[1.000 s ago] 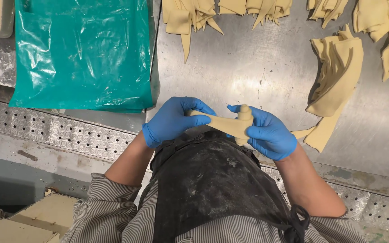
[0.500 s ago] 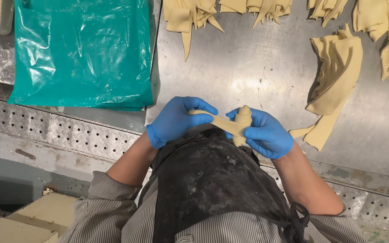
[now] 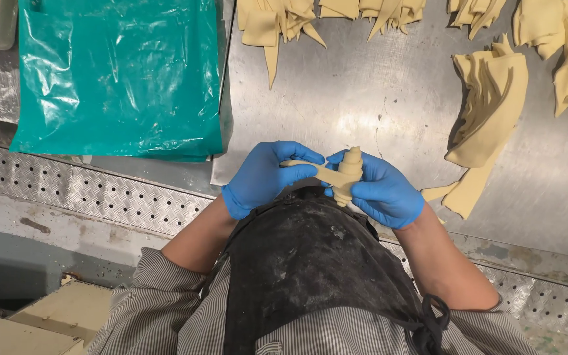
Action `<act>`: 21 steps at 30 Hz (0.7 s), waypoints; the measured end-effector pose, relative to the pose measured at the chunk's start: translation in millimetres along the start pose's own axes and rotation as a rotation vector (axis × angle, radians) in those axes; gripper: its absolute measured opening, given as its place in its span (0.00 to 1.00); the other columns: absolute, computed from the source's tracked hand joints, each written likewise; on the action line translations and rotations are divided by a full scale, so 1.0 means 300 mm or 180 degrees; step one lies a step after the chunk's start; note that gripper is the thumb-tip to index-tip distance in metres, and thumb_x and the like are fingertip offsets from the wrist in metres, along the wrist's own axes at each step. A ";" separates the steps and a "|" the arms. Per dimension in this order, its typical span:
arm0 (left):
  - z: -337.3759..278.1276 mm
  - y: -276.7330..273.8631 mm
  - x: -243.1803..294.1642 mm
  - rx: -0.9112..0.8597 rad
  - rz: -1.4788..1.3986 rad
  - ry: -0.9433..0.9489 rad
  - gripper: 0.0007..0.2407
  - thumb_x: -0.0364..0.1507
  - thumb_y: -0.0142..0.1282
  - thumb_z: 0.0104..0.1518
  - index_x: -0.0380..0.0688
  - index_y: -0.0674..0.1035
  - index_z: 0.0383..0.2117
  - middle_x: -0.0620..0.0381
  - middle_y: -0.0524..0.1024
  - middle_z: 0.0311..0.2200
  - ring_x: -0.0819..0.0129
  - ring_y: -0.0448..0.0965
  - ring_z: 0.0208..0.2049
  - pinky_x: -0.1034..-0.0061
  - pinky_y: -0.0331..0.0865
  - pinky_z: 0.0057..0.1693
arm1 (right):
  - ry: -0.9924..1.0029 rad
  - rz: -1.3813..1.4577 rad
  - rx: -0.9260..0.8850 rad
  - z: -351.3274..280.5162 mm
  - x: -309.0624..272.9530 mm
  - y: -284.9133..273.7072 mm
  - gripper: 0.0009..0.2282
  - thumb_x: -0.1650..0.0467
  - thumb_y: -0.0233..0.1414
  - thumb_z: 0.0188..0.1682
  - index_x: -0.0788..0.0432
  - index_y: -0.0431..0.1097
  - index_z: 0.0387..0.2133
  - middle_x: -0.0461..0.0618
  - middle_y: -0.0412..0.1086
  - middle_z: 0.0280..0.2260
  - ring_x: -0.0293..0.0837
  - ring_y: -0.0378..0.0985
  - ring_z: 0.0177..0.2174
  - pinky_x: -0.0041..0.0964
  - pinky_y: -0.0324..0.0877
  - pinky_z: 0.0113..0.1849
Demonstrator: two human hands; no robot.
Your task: Roll triangular pieces of dough into croissants and arrange them on a tray.
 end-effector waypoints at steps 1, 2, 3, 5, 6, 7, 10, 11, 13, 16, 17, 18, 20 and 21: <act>0.002 -0.006 -0.020 0.0002 0.0003 0.0006 0.10 0.28 0.63 0.56 0.40 0.85 0.42 0.59 0.85 0.36 0.78 0.82 0.37 0.82 0.76 0.47 | -0.0003 -0.0004 -0.0004 0.001 0.002 -0.002 0.26 0.81 0.54 0.47 0.73 0.58 0.61 0.60 0.71 0.50 0.50 0.77 0.47 0.40 0.73 0.51; 0.004 -0.013 -0.037 0.0034 0.0028 0.0058 0.10 0.28 0.64 0.56 0.40 0.85 0.42 0.58 0.85 0.35 0.78 0.81 0.37 0.82 0.76 0.47 | 0.0004 0.0040 -0.0059 0.001 0.004 -0.002 0.26 0.81 0.54 0.47 0.74 0.58 0.62 0.62 0.71 0.49 0.52 0.77 0.46 0.42 0.74 0.50; 0.010 -0.024 -0.050 0.0069 0.0062 0.0121 0.10 0.27 0.64 0.56 0.39 0.85 0.42 0.58 0.84 0.35 0.78 0.80 0.36 0.82 0.75 0.46 | 0.0003 0.0078 -0.0124 0.008 0.002 -0.001 0.26 0.80 0.54 0.48 0.74 0.58 0.62 0.64 0.72 0.48 0.54 0.78 0.46 0.43 0.74 0.49; 0.014 -0.033 -0.046 0.0132 0.0074 0.0137 0.10 0.27 0.64 0.56 0.39 0.86 0.42 0.57 0.84 0.34 0.78 0.79 0.35 0.82 0.74 0.45 | -0.0063 0.0112 -0.0152 0.011 -0.015 0.011 0.27 0.79 0.55 0.48 0.72 0.57 0.63 0.63 0.71 0.47 0.55 0.78 0.46 0.45 0.74 0.50; 0.013 -0.036 -0.048 0.0190 0.0075 0.0137 0.10 0.27 0.64 0.56 0.39 0.86 0.43 0.57 0.83 0.33 0.78 0.78 0.34 0.82 0.73 0.44 | -0.0117 0.0155 -0.0167 0.009 -0.020 0.016 0.28 0.78 0.56 0.48 0.70 0.57 0.63 0.62 0.71 0.47 0.55 0.78 0.46 0.46 0.75 0.50; 0.010 -0.025 -0.046 0.0173 0.0068 0.0124 0.10 0.27 0.64 0.56 0.39 0.86 0.43 0.57 0.83 0.33 0.78 0.78 0.34 0.82 0.73 0.44 | -0.0117 0.0166 -0.0148 0.008 -0.012 0.014 0.28 0.78 0.56 0.48 0.70 0.57 0.63 0.62 0.71 0.47 0.55 0.78 0.46 0.46 0.75 0.50; 0.018 -0.011 -0.049 0.0136 -0.0015 0.0094 0.10 0.28 0.64 0.56 0.39 0.85 0.41 0.60 0.84 0.32 0.79 0.79 0.33 0.83 0.74 0.42 | -0.0226 -0.0039 -0.0057 0.015 -0.006 0.001 0.26 0.78 0.57 0.49 0.72 0.57 0.61 0.60 0.70 0.52 0.51 0.76 0.47 0.44 0.73 0.51; 0.023 -0.018 -0.060 0.0189 0.0004 0.0163 0.09 0.28 0.64 0.56 0.39 0.85 0.42 0.60 0.84 0.32 0.79 0.79 0.33 0.84 0.73 0.42 | -0.0224 -0.0019 -0.0089 0.021 -0.001 -0.004 0.26 0.78 0.57 0.49 0.72 0.57 0.61 0.62 0.70 0.51 0.53 0.76 0.48 0.44 0.73 0.51; 0.029 -0.028 -0.069 0.0237 0.0028 0.0233 0.09 0.28 0.64 0.57 0.39 0.86 0.42 0.60 0.84 0.32 0.79 0.78 0.32 0.84 0.72 0.41 | -0.0229 0.0002 -0.0121 0.031 -0.003 0.004 0.26 0.78 0.57 0.49 0.73 0.58 0.61 0.64 0.71 0.49 0.54 0.77 0.48 0.44 0.73 0.51; 0.023 -0.034 -0.069 0.0401 0.0126 0.0203 0.10 0.28 0.64 0.57 0.38 0.86 0.42 0.58 0.83 0.30 0.78 0.74 0.29 0.83 0.68 0.37 | -0.0128 0.0182 0.0062 0.038 0.000 0.029 0.27 0.77 0.57 0.46 0.70 0.58 0.61 0.63 0.71 0.47 0.55 0.78 0.46 0.46 0.75 0.49; 0.022 -0.032 -0.064 0.0408 0.0129 0.0147 0.10 0.28 0.63 0.57 0.38 0.86 0.42 0.58 0.83 0.30 0.78 0.74 0.28 0.83 0.68 0.36 | -0.0159 0.0106 0.0008 0.042 0.002 0.033 0.27 0.78 0.57 0.48 0.71 0.58 0.61 0.62 0.71 0.49 0.53 0.77 0.46 0.44 0.74 0.49; 0.021 -0.032 -0.057 0.0414 0.0134 0.0090 0.10 0.28 0.63 0.57 0.39 0.86 0.42 0.58 0.83 0.29 0.78 0.74 0.27 0.83 0.67 0.35 | -0.0189 0.0029 -0.0046 0.046 0.004 0.039 0.27 0.78 0.57 0.49 0.72 0.58 0.62 0.61 0.70 0.50 0.51 0.76 0.47 0.41 0.73 0.49; 0.016 -0.054 -0.048 0.0377 0.0113 0.0135 0.10 0.28 0.62 0.57 0.39 0.86 0.42 0.58 0.83 0.30 0.78 0.75 0.28 0.83 0.68 0.36 | -0.0224 0.0042 -0.0005 0.067 0.013 0.038 0.26 0.79 0.56 0.49 0.73 0.58 0.62 0.64 0.70 0.50 0.53 0.76 0.47 0.42 0.72 0.49; 0.011 -0.068 -0.042 0.0359 0.0089 0.0165 0.10 0.28 0.61 0.58 0.39 0.85 0.43 0.57 0.84 0.31 0.78 0.76 0.29 0.83 0.69 0.37 | -0.0237 0.0062 0.0025 0.081 0.018 0.039 0.26 0.79 0.55 0.49 0.74 0.58 0.62 0.66 0.70 0.49 0.54 0.77 0.47 0.43 0.72 0.49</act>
Point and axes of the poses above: each hand's wrist, its own z-axis towards the middle knuckle, its own y-axis out of the palm, x = y × z, the point moved 3 cm from there along z, towards the middle knuckle
